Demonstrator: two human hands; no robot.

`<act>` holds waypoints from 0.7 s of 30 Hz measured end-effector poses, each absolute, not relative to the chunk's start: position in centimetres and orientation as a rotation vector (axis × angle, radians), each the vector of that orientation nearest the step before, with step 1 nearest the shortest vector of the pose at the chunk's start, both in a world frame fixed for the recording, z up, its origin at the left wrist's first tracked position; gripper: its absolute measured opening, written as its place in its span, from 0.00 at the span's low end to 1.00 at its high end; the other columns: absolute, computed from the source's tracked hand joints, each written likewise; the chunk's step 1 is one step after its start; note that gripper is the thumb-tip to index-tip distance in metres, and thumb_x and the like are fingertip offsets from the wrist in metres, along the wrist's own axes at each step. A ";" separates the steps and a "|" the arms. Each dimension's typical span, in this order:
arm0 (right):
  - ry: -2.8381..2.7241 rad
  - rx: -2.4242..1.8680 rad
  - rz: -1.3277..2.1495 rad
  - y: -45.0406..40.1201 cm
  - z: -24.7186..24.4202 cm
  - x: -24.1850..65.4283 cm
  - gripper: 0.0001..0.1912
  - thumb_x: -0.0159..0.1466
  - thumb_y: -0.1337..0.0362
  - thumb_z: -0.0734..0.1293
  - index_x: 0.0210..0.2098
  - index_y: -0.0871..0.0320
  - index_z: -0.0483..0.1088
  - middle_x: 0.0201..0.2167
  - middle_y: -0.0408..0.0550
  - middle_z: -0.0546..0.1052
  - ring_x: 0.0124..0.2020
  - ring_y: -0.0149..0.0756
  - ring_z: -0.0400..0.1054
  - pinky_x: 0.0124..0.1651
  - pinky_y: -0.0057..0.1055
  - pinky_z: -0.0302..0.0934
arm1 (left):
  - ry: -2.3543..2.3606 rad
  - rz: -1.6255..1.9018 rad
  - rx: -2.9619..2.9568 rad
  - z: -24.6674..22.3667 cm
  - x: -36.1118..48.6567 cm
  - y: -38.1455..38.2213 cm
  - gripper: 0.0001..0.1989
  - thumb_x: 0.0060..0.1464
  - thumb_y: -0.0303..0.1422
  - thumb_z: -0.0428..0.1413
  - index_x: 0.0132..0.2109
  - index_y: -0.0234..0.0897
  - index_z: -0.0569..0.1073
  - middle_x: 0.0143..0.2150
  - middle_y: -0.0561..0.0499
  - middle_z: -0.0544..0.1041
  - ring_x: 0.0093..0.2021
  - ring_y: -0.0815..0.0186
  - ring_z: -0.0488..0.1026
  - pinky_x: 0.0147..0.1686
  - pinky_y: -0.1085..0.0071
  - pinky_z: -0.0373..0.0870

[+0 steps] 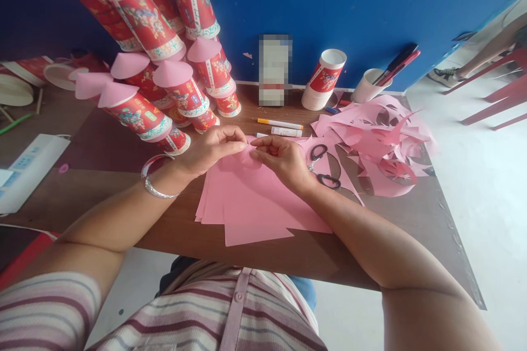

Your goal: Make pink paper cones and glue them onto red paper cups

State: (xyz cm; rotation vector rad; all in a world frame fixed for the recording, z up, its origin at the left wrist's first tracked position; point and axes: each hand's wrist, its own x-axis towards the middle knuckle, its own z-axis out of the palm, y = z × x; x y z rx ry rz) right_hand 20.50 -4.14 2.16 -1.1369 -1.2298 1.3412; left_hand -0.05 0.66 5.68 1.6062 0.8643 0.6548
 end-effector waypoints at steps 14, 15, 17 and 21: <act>-1.271 -1.138 1.358 -3.9 2.6 20.9 0.12 0.60 0.55 0.78 0.29 0.56 0.79 0.26 0.44 0.81 0.30 0.35 0.73 0.39 0.34 0.66 | 0.813 0.625 1.499 6.0 0.1 0.4 0.13 0.57 0.41 0.64 0.42 0.36 0.75 0.36 0.51 0.78 0.38 0.66 0.75 0.42 0.67 0.70; -1.261 -1.135 1.363 -3.9 2.6 20.9 0.11 0.60 0.55 0.78 0.28 0.56 0.79 0.26 0.44 0.81 0.30 0.35 0.73 0.39 0.34 0.66 | 0.815 0.611 1.482 6.0 0.1 0.3 0.15 0.56 0.41 0.65 0.44 0.36 0.74 0.38 0.51 0.79 0.39 0.65 0.75 0.43 0.67 0.69; -1.247 -1.135 1.368 -3.9 2.7 20.9 0.11 0.60 0.56 0.77 0.28 0.56 0.79 0.26 0.43 0.81 0.29 0.35 0.73 0.39 0.34 0.66 | 0.837 0.574 1.474 6.1 0.0 0.3 0.19 0.54 0.41 0.66 0.47 0.37 0.72 0.39 0.50 0.80 0.39 0.64 0.76 0.42 0.66 0.69; -1.242 -1.163 1.358 -4.0 2.9 20.8 0.10 0.60 0.58 0.76 0.27 0.56 0.78 0.25 0.43 0.80 0.29 0.34 0.72 0.37 0.33 0.65 | 0.902 0.523 1.552 6.1 0.0 0.2 0.23 0.52 0.40 0.67 0.51 0.39 0.71 0.38 0.52 0.78 0.36 0.65 0.74 0.38 0.67 0.67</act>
